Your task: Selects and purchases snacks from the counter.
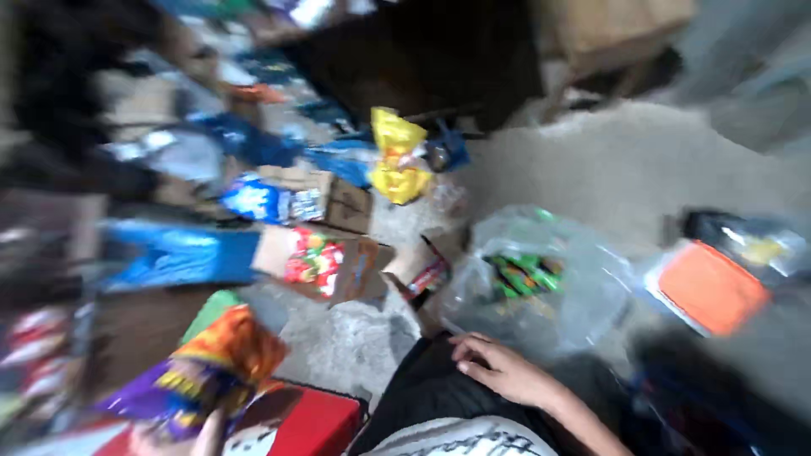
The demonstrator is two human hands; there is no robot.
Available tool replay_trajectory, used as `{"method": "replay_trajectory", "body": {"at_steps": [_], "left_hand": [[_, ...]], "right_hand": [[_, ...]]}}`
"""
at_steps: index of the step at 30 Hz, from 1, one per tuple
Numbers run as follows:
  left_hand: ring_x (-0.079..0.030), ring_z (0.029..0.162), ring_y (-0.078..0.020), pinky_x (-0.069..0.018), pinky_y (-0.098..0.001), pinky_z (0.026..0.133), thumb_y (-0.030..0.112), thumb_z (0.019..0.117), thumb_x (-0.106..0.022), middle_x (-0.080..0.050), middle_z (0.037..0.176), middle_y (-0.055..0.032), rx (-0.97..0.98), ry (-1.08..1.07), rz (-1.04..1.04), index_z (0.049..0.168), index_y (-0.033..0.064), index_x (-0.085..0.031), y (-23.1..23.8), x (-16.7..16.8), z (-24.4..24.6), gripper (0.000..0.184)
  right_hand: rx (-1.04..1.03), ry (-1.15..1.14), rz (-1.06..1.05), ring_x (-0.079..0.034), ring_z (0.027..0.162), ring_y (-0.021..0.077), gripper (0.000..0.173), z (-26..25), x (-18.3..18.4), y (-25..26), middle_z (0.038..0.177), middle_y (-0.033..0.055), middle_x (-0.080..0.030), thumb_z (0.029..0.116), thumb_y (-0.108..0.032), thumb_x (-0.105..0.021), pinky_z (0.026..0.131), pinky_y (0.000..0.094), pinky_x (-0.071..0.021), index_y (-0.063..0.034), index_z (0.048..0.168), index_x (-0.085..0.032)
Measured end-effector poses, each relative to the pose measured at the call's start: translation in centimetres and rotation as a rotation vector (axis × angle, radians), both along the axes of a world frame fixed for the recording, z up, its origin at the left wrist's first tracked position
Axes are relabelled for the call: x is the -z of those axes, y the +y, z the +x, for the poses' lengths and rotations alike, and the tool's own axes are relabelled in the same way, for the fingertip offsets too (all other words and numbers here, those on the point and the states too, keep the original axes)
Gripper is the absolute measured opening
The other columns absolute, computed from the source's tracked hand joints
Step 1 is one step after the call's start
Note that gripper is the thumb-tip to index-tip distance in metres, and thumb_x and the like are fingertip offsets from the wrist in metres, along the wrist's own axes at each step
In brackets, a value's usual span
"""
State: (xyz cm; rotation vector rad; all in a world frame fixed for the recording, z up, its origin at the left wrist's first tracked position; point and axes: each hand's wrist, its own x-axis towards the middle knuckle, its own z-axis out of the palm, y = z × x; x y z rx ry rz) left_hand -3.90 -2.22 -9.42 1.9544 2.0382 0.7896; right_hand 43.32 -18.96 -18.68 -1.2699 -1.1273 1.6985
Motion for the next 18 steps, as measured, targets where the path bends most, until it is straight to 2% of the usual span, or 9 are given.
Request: {"method": "replay_trajectory", "body": {"at_steps": [3, 5, 7, 9, 11, 13, 14, 16, 18], "left_hand": [[-0.046, 0.139, -0.0384, -0.0398, -0.0422, 0.116, 0.015, 0.0745, -0.086, -0.041, 0.149, -0.0377, -0.25, -0.074, 0.196, 0.152, -0.0154, -0.022, -0.1, -0.3, 0.3, 0.105], [-0.049, 0.136, -0.0405, -0.0417, -0.0465, 0.115, 0.02, 0.0737, -0.088, -0.046, 0.145, -0.0367, -0.368, -0.036, 0.262, 0.15, -0.0139, -0.029, -0.5, -0.9, -0.7, 0.103], [-0.05, 0.136, -0.0411, -0.0406, -0.0504, 0.115, 0.023, 0.0745, -0.087, -0.047, 0.146, -0.0347, -0.465, -0.032, 0.264, 0.151, -0.0112, -0.032, -1.1, -2.1, -1.7, 0.101], [-0.05, 0.136, -0.0383, -0.0405, -0.0489, 0.115, 0.024, 0.0782, -0.086, -0.047, 0.146, -0.0331, -0.604, -0.16, 0.303, 0.152, -0.0098, -0.029, -1.7, -2.9, -3.0, 0.099], [-0.054, 0.132, -0.0336, -0.0436, -0.0449, 0.112, 0.024, 0.0805, -0.085, -0.051, 0.143, -0.0307, -0.739, -0.31, 0.397, 0.152, -0.0088, -0.028, -2.0, -3.3, -4.6, 0.098], [-0.054, 0.131, -0.033, -0.0436, -0.0446, 0.111, 0.026, 0.0825, -0.083, -0.05, 0.143, -0.0307, -0.774, -0.361, 0.413, 0.152, -0.0083, -0.027, -2.5, -3.6, -6.7, 0.096], [-0.054, 0.131, -0.0333, -0.0436, -0.0457, 0.111, 0.028, 0.0819, -0.083, -0.051, 0.142, -0.0304, -0.77, -0.355, 0.389, 0.152, -0.0075, -0.029, -2.8, -3.7, -8.0, 0.095], [-0.056, 0.128, -0.0317, -0.0462, -0.0464, 0.107, 0.027, 0.0818, -0.081, -0.053, 0.141, -0.0291, -0.772, -0.402, 0.368, 0.152, -0.0055, -0.032, -3.0, -3.6, -10.7, 0.092], [-0.059, 0.123, -0.0259, -0.0494, -0.0409, 0.104, 0.023, 0.0853, -0.08, -0.053, 0.139, -0.027, -0.802, -0.536, 0.442, 0.151, -0.0055, -0.032, -2.4, -3.1, -13.3, 0.086]], "right_hand": [[0.009, -0.029, 0.004, -0.066, 0.114, 0.0205, 0.032, 0.1, 0.6, 1.4, 0.137, 0.0179, -0.061, 0.1038, -0.02, -0.056, 0.099, 0.0358, -0.0551, 0.0019, 0.126, -0.064], [0.004, -0.045, 0.011, -0.067, 0.112, 0.0261, 0.03, 0.1, 0.4, 3.2, 0.133, 0.0235, -0.062, 0.103, -0.013, -0.056, 0.098, 0.0406, -0.0555, 0.0082, 0.123, -0.063], [-0.019, -0.083, 0.023, -0.067, 0.111, 0.0307, 0.033, 0.1, 0.4, 5.9, 0.135, 0.0292, -0.059, 0.1035, -0.011, -0.053, 0.097, 0.0443, -0.0555, 0.0133, 0.125, -0.059], [-0.027, -0.112, 0.049, -0.067, 0.113, 0.0302, 0.035, -0.2, 0.2, 8.5, 0.137, 0.0304, -0.057, 0.1038, -0.013, -0.051, 0.097, 0.0434, -0.0559, 0.0148, 0.125, -0.056], [-0.026, -0.145, 0.054, -0.066, 0.11, 0.026, 0.036, -0.9, -0.7, 10.9, 0.131, 0.0267, -0.06, 0.1048, -0.014, -0.049, 0.094, 0.0417, -0.0557, 0.0129, 0.127, -0.055], [-0.022, -0.163, 0.083, -0.066, 0.104, 0.0208, 0.035, -2.4, -1.8, 13.0, 0.119, 0.0223, -0.064, 0.1051, -0.015, -0.049, 0.091, 0.0395, -0.0559, 0.0124, 0.127, -0.055], [-0.027, -0.165, 0.107, -0.065, 0.103, 0.0192, 0.036, -3.4, -2.1, 14.0, 0.118, 0.0212, -0.064, 0.1046, -0.014, -0.049, 0.091, 0.0385, -0.0557, 0.0129, 0.128, -0.054], [-0.049, -0.176, 0.141, -0.066, 0.104, 0.0191, 0.037, -6.0, -2.6, 15.7, 0.122, 0.0225, -0.063, 0.1047, -0.014, -0.048, 0.091, 0.0381, -0.0559, 0.0138, 0.128, -0.054], [-0.081, -0.167, 0.152, -0.067, 0.107, 0.0209, 0.036, -9.3, -3.0, 16.9, 0.129, 0.025, -0.062, 0.105, -0.014, -0.05, 0.094, 0.0388, -0.0565, 0.0139, 0.128, -0.054]]}}
